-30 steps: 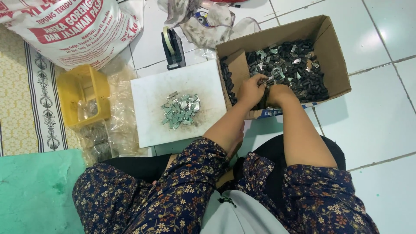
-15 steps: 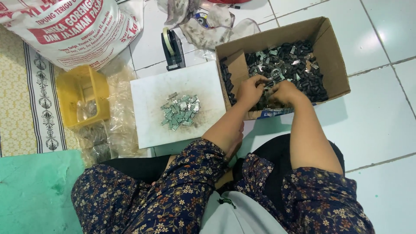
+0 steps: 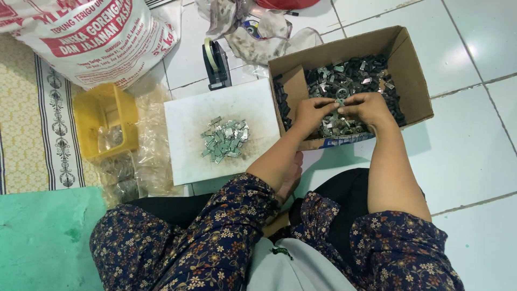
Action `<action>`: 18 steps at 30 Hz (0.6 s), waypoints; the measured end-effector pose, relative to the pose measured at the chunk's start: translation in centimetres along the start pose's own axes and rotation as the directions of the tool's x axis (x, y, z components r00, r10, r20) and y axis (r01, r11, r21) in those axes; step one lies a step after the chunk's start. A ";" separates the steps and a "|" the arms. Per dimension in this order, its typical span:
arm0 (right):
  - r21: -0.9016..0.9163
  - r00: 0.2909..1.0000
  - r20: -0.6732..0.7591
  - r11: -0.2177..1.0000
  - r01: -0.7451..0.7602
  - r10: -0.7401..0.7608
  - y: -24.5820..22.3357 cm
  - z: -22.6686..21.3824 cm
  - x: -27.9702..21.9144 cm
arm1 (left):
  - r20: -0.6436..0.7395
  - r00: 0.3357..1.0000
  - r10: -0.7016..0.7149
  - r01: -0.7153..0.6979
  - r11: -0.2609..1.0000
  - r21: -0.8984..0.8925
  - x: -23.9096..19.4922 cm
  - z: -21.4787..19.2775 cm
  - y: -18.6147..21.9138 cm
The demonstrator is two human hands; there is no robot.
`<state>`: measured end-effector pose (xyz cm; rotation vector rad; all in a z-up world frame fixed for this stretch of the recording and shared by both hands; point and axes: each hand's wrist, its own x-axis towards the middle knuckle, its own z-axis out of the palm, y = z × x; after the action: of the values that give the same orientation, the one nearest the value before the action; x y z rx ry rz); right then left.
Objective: The person sits on the floor and sorts small electronic components from a cardboard box onto a white board. They then place the sorted components into small plastic bags and set the filled bags aside in a yellow container.
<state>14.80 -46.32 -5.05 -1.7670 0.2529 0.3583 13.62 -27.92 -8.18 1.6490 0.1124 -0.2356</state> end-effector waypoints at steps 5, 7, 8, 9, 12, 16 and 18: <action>0.051 0.999 0.026 0.998 0.032 -0.034 -1.1 -0.5 -0.8 | 0.010 0.999 -0.045 0.045 0.998 -0.054 0.3 -0.4 -0.2; 0.062 0.998 0.028 0.997 0.052 -0.054 -0.5 -0.6 -0.3 | 0.008 0.999 -0.042 0.042 0.996 -0.081 1.0 -0.4 -1.1; 0.087 0.998 0.025 0.994 0.063 -0.066 -0.3 -0.5 -0.2 | 0.012 0.999 -0.050 0.051 0.994 -0.101 1.2 -0.3 -1.6; 0.112 0.997 0.021 0.991 0.074 -0.077 -0.1 -0.5 -0.1 | 0.017 0.998 -0.057 0.059 0.991 -0.121 1.5 -0.2 -2.0; 0.084 0.994 0.029 0.991 0.106 -0.109 -0.7 -0.6 -0.5 | 0.018 0.996 -0.088 0.089 0.980 -0.179 -0.1 -0.9 0.6; 0.092 0.993 -0.006 0.989 0.115 -0.115 -1.3 -0.6 -1.1 | 0.049 0.997 -0.063 0.070 0.985 -0.158 -1.0 -1.1 3.0; 0.071 0.988 -0.002 0.985 0.157 -0.157 -0.9 -0.7 -0.8 | 0.051 0.997 -0.049 0.054 0.994 -0.099 -1.5 -1.2 4.0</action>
<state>14.50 -46.84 -3.79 -1.7033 0.1216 0.2360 13.16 -27.00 -3.83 1.5408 0.1283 -0.3048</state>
